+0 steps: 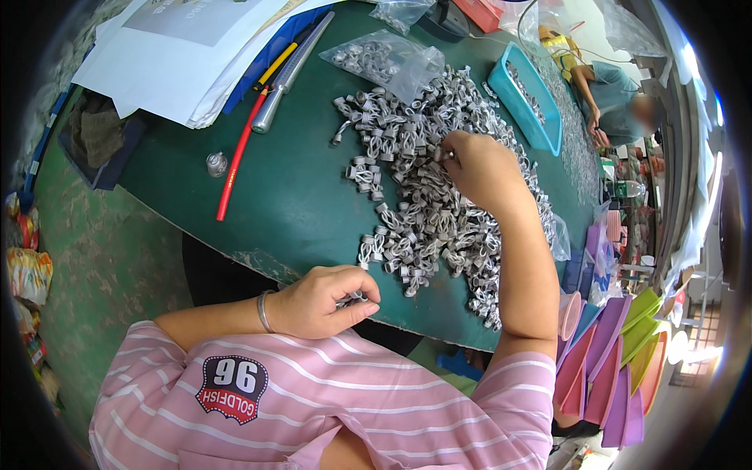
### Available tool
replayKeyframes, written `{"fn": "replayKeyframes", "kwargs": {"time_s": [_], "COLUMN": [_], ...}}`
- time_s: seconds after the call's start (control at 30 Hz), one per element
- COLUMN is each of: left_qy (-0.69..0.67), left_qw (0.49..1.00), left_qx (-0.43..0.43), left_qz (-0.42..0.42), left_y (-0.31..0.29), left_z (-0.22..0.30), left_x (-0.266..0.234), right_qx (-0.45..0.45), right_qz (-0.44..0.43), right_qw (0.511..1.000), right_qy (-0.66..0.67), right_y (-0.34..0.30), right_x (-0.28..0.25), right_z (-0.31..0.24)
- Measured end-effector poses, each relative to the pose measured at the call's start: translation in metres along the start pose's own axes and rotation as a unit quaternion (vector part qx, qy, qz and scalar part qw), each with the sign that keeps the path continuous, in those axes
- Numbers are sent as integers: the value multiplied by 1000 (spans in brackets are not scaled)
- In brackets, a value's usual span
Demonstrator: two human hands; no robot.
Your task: The person picks up small grey metal components one at a time from a large pile, joins them together by hand, and places the assembled units into a separate smaller group.
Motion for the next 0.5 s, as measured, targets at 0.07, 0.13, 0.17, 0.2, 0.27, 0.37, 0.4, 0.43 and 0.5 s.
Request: {"fn": "replayKeyframes", "kwargs": {"time_s": [0.07,0.13,0.17,0.2,0.27,0.37,0.4,0.43,0.5], "left_qy": [-2,-2,-2,-5,-13,-7,-5,-7,-10], "left_qw": [1000,1000,1000,1000,1000,1000,1000,1000,999], "left_qx": [1,7,9,3,-7,-9,-3,-10,-23], "left_qz": [0,0,-2,-3,-12,-13,-12,-17,-25], "left_y": [0,1,1,1,1,1,2,2,3], "left_z": [0,0,0,0,-1,-1,-2,-1,1], "left_x": [0,1,1,1,1,0,1,1,1], "right_qx": [-30,-24,-20,-67,-94,-143,-144,-146,-154], "right_qz": [33,54,65,109,150,185,190,196,168], "right_qw": [994,959,929,892,851,818,799,779,710], "right_qy": [103,278,363,433,494,525,552,578,666], "right_y": [-7,-16,-21,-24,-34,-47,-51,-54,-56], "right_x": [0,1,3,12,23,30,29,29,40], "right_z": [11,19,24,30,35,33,30,28,34]}}
Point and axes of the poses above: each hand's wrist, its own y-axis towards the middle knuckle, its own x-axis out of the palm, z = x × y, the point moved 2 cm from there along y, towards the middle knuckle, and after that the axes turned 5 degrees about y, right-handed, at the moved point
